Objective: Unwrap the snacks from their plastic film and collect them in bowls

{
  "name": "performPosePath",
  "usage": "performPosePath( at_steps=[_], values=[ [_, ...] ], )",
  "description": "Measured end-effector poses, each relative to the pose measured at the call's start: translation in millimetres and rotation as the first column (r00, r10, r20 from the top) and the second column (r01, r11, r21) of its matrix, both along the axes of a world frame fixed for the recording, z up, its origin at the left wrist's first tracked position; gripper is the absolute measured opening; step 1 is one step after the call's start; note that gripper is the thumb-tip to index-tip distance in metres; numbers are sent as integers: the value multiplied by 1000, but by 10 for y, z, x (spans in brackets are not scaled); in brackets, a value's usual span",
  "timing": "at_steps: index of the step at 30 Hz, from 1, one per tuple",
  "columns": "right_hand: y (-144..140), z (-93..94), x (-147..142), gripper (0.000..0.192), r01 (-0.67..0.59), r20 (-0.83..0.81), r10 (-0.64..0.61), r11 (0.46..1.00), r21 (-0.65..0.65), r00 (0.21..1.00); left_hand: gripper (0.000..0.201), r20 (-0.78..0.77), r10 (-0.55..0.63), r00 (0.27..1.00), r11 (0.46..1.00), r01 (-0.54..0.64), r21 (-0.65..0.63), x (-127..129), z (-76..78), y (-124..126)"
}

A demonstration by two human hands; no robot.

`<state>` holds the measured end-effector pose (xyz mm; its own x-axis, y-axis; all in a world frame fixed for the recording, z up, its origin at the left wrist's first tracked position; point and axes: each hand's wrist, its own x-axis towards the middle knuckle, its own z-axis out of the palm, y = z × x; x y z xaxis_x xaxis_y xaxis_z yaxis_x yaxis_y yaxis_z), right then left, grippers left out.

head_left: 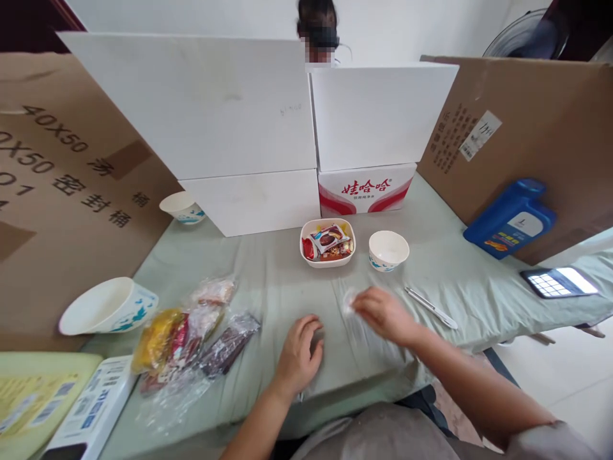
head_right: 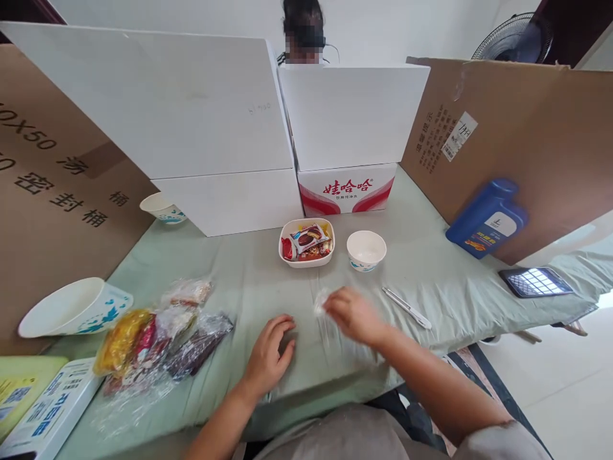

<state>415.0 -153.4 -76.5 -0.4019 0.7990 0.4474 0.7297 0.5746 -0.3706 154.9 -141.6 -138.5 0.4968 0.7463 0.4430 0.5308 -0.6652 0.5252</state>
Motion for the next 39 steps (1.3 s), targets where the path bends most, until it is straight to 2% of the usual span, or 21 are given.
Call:
performPosePath(
  at_steps=[2,3,4,5,6,8,10,11,16,20,22,24,25,27,28,31,32,33,34,36,39],
  values=[
    [246,263,299,23,235,-38,-232,968,87,972,23,-29,-13,999,1000,13,-4,15,10,12],
    [386,381,434,24,365,-10,-366,926,97,931,20,-46,-19,999,1000,18,-10,24,23,16],
    [530,478,549,25,460,60,-465,884,78,883,17,-65,-22,998,1000,20,-20,33,40,19],
    [675,549,642,26,527,183,-518,850,-4,836,16,-81,-21,996,999,19,-34,41,61,19],
    [816,591,710,26,571,330,-508,811,-128,796,15,-94,-21,995,999,17,-49,48,82,17],
    [1068,591,782,23,601,560,-335,694,-397,757,14,-105,-21,994,997,13,-79,61,120,9],
    [1262,512,795,18,575,627,-147,595,-562,765,14,-102,-23,995,994,12,-105,71,136,2],
    [1335,460,790,17,553,625,-93,578,-600,775,13,-97,-21,995,994,9,-113,77,133,2],
    [1508,288,760,20,489,595,-14,587,-646,803,14,-87,4,996,994,-14,-106,112,117,9],
    [1410,404,811,27,504,602,-58,613,-608,796,22,-8,15,1000,1000,-15,6,14,282,-117],
    [1210,503,896,35,517,571,-171,678,-523,803,24,35,41,999,998,-42,48,-164,377,-268],
    [891,554,1022,45,529,418,-380,778,-339,826,20,40,112,993,993,-113,41,-433,403,-467],
    [698,543,1092,52,516,332,-421,805,-291,844,15,13,178,984,983,-179,30,-592,382,-573],
    [293,433,1226,63,437,200,-390,836,-332,899,6,-101,379,920,925,-379,20,-917,279,-771],
    [102,340,1279,63,414,181,-373,832,-369,910,8,-162,512,843,856,-516,23,-1068,213,-850],
    [-337,7,1347,53,406,158,-374,841,-359,914,39,-249,811,529,553,-832,35,-1395,60,-944],
    [-429,-89,1336,50,414,157,-383,844,-341,910,49,-234,858,458,475,-880,20,-1450,43,-919],
    [-494,-166,1310,48,418,158,-388,849,-324,908,55,-198,885,421,427,-904,-9,-1477,48,-866],
    [-537,-221,1275,46,413,158,-382,856,-312,911,57,-150,900,409,407,-912,-46,-1480,70,-790],
    [-573,-272,1192,43,374,155,-342,880,-294,927,49,-50,905,422,417,-905,-89,-1431,154,-584],
    [-583,-268,1094,38,311,155,-278,914,-261,948,30,33,886,463,463,-886,20,-1270,305,-239]
  ],
)
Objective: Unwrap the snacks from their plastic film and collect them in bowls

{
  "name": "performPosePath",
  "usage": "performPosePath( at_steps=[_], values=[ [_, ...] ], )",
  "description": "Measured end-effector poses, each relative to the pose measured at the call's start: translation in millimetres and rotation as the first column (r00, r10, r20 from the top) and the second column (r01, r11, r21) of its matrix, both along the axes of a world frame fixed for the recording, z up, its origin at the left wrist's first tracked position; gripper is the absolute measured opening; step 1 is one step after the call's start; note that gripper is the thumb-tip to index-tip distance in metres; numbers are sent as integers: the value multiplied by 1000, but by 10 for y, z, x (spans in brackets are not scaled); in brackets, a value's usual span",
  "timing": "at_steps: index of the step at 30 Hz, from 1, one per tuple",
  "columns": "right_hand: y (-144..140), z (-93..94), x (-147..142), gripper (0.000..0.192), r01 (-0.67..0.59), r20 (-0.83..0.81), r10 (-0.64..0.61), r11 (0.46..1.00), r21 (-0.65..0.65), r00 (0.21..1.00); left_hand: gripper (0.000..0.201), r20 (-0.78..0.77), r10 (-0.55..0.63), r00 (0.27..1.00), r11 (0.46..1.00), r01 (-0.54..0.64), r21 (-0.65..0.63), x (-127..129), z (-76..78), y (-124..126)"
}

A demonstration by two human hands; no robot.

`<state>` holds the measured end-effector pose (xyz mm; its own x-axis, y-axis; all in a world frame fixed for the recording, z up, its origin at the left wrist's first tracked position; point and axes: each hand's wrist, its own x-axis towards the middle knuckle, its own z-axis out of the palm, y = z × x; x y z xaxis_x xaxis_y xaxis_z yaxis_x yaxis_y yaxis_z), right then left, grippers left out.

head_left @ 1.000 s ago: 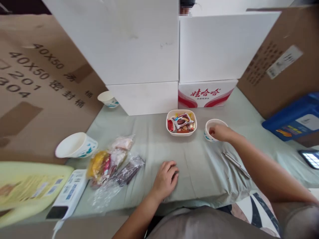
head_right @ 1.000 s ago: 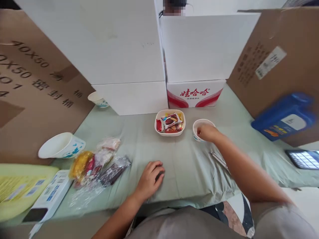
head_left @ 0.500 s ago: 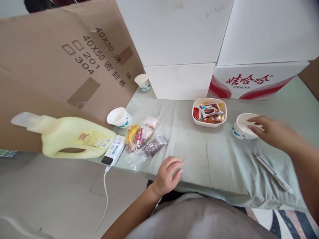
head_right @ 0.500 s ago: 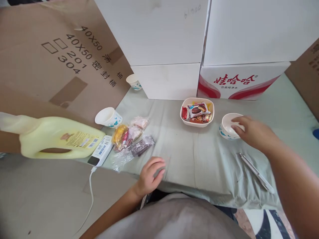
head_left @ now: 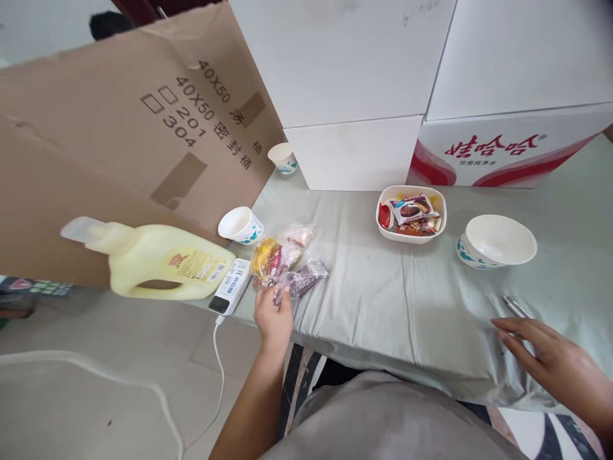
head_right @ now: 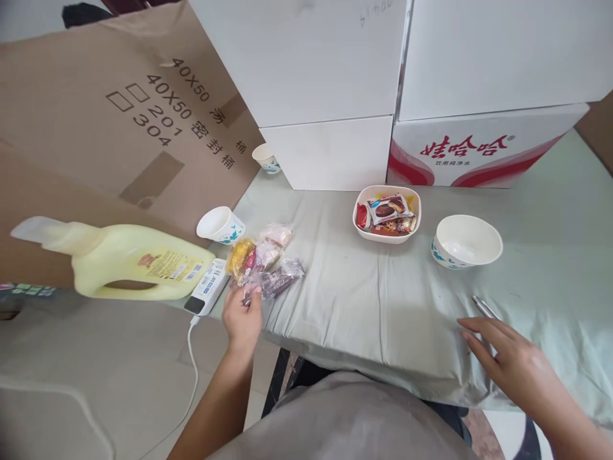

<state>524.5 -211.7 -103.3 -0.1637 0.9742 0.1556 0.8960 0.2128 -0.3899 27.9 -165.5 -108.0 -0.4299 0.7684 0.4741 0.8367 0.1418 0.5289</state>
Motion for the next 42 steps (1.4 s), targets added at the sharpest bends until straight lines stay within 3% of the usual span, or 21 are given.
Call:
performPosePath(
  at_steps=[4,8,10,12,17,19,22,24,26,30,38,42],
  values=[
    [-54,17,-31,32,-46,26,45,998,45,999,33,-176,-74,982,996,82,38,334,132,307],
    [-153,32,7,32,-38,41,34,993,109,999,66,-316,-163,935,983,126,-133,655,126,384],
    [-198,35,42,33,7,68,-17,988,151,998,55,-356,-209,911,965,132,-227,697,71,401],
    [-237,21,85,36,76,116,-98,981,177,988,33,-347,-258,902,955,185,-231,642,0,436],
    [-301,-92,181,37,230,221,-244,969,89,944,24,-275,-379,883,920,391,-11,510,-55,519],
    [-295,-136,180,36,243,215,-253,967,75,943,22,-246,-460,853,875,482,38,647,9,476],
    [-244,-165,123,35,247,194,-258,966,82,946,21,-200,-644,738,743,666,67,1072,96,325],
    [-199,-160,65,35,247,187,-260,965,86,947,21,-192,-742,643,643,763,71,1398,87,220],
    [-157,-137,-3,35,233,183,-243,969,77,953,21,-206,-780,591,589,805,79,1657,24,148],
    [-98,-34,-203,32,138,93,-141,990,42,986,17,-224,-761,609,600,792,114,1836,-115,102],
    [110,231,-957,40,-172,-199,173,985,23,965,17,-319,-700,639,664,747,36,1682,-138,48],
    [247,246,-1297,42,-299,-202,293,954,2,935,20,-209,-711,671,648,741,176,1644,-184,15]
  ],
)
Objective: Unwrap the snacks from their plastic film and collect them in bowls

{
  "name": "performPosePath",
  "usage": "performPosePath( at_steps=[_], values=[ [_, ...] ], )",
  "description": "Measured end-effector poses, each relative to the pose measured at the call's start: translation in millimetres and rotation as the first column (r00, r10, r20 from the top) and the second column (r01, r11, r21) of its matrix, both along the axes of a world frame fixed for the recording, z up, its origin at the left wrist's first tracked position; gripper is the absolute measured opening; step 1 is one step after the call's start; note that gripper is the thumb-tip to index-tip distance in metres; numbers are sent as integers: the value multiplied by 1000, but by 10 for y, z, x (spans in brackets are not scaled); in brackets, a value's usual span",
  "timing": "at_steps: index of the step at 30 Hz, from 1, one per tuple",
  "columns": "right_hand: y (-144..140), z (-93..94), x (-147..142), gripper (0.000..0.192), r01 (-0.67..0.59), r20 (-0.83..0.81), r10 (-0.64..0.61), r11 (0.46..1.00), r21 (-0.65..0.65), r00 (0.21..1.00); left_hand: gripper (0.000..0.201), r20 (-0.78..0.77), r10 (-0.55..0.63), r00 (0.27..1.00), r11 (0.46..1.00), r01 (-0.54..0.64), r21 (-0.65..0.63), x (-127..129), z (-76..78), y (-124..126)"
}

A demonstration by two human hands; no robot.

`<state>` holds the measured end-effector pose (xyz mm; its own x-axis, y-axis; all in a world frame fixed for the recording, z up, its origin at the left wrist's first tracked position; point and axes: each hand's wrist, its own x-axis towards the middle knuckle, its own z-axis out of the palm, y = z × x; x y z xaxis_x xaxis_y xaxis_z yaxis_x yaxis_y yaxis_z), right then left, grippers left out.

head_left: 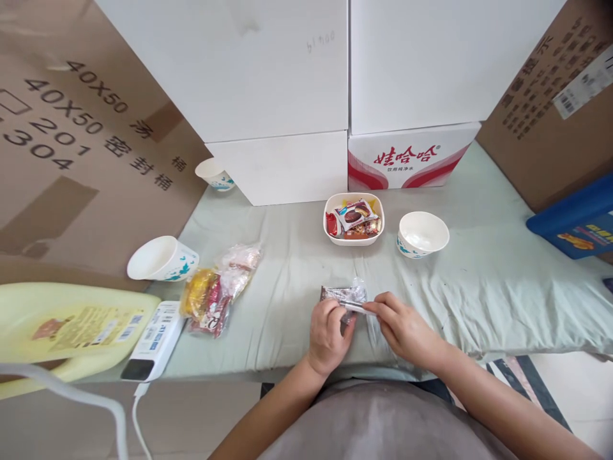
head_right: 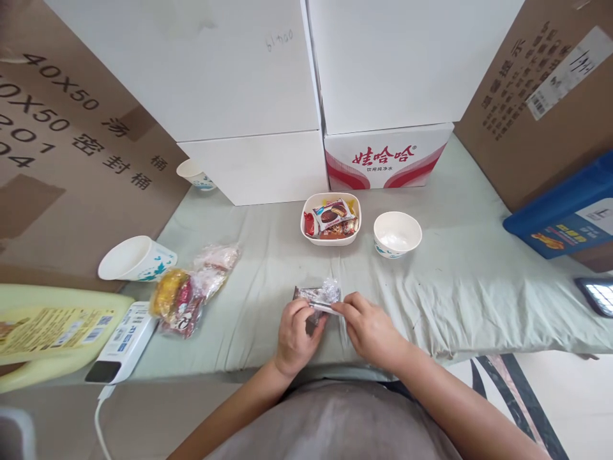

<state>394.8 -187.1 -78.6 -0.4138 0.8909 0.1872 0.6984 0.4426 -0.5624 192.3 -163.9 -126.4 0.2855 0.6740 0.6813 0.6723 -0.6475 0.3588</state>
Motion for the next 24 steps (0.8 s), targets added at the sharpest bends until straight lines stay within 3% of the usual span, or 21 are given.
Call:
performPosePath(
  at_steps=[3,6,9,12,15,19,24],
  values=[
    [63,-9,-69,43,-44,87,45,999,-11,995,22,82,4,997,1000,-2,-24,-24,-20,-8],
    [68,-6,116,45,-11,151,16,999,-30,988,27,44,27,999,998,-25,-55,-30,-14,8],
    [9,-30,518,43,153,223,-146,988,-14,964,40,-15,84,996,993,-85,-87,-19,-12,48],
    [-91,-109,931,38,341,296,-342,938,56,892,58,-26,85,996,984,-88,-154,-6,-31,93],
    [-173,-172,1104,32,434,295,-464,886,164,835,63,-14,48,999,981,-50,-190,2,-52,117],
    [-173,-89,847,25,442,80,-466,872,210,881,67,1,25,1000,979,-24,-203,-3,-52,117],
    [18,115,251,30,283,-117,-264,938,202,957,70,2,7,1000,974,-6,-225,-29,-48,103]
  ],
)
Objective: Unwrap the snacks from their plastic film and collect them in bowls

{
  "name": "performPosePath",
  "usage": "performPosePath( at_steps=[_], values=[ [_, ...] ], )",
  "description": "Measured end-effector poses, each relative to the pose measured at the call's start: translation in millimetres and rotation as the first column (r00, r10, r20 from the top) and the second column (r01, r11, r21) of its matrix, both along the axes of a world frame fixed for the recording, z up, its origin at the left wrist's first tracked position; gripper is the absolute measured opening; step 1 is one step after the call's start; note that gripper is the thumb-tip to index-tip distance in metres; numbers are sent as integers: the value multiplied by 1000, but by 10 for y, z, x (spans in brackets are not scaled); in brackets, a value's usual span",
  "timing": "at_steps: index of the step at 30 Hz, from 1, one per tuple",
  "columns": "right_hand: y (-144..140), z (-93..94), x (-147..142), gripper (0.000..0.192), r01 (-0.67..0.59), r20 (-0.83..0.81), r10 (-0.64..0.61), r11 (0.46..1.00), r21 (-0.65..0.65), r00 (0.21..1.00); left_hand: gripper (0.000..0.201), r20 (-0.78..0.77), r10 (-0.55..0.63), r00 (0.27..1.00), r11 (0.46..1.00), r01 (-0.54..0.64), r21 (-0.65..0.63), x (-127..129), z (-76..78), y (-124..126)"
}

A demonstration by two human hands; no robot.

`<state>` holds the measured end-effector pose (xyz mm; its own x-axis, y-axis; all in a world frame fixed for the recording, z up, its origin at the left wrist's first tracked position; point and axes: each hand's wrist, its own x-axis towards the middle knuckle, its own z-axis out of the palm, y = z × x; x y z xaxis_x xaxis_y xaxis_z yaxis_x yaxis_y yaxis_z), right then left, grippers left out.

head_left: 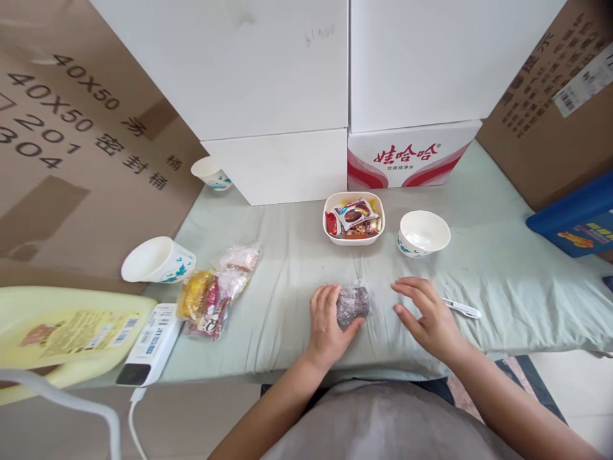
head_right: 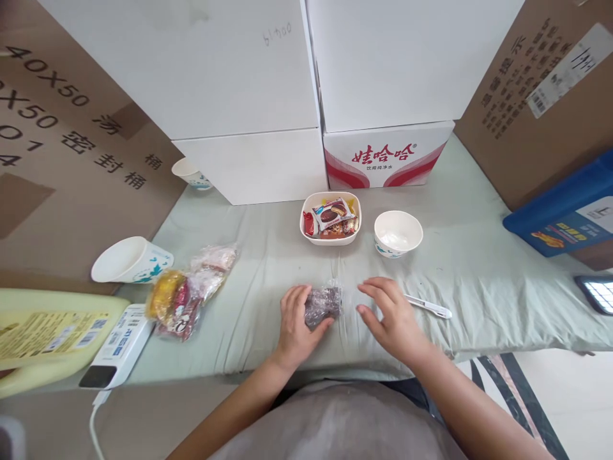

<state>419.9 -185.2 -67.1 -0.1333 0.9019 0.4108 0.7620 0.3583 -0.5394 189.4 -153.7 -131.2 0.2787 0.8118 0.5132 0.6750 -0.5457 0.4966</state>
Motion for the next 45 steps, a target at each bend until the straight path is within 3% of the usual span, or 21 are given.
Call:
performPosePath(
  at_steps=[3,6,10,16,22,24,26,28,29,31,33,35,38,42,45],
  values=[
    [189,-19,-283,40,-104,-29,102,993,-64,994,71,54,-8,998,1000,9,-5,-5,-7,-8],
    [359,-144,-447,48,-148,47,157,976,-160,987,68,88,8,996,1000,-7,-10,-21,0,-10],
    [407,-228,-419,24,-156,163,188,969,-191,969,56,132,44,990,995,-31,-99,-161,27,-8],
    [98,-38,-214,17,-218,158,216,976,-5,963,56,298,146,943,918,-17,-396,-574,69,-28],
    [-279,-77,-271,23,-420,166,433,901,-108,886,36,395,357,846,865,-140,-482,-849,59,-109],
    [-365,-142,-285,22,-440,172,472,877,-192,865,32,434,419,797,861,-198,-468,-910,56,-165],
    [-409,-203,-282,21,-433,153,476,866,-249,866,28,504,437,745,888,-267,-374,-946,108,-241],
    [-403,-248,-276,23,-385,136,429,884,-264,893,23,572,325,753,946,-268,-184,-936,236,-321],
    [-382,-262,-277,24,-351,141,394,901,-255,908,20,568,214,795,975,-205,-81,-908,322,-354],
    [-312,-274,-290,25,-283,183,324,934,-216,928,18,445,-65,893,998,59,27,-800,508,-394],
    [-225,-267,-317,23,-249,222,280,955,-161,934,20,238,-332,913,936,351,-40,-639,656,-393],
    [-143,-253,-342,19,-235,217,252,967,-103,943,22,48,-473,880,869,475,-141,-464,720,-362],
    [-64,-248,-359,22,-197,175,197,980,-19,965,22,-136,-466,874,883,449,-139,-264,670,-305],
    [-4,-304,-371,36,-170,164,168,985,-5,972,28,-244,-350,904,937,342,-78,-154,526,-209],
    [77,-387,-388,39,-142,184,144,990,-23,972,36,-354,-246,902,969,220,-115,-119,455,-71]
  ],
)
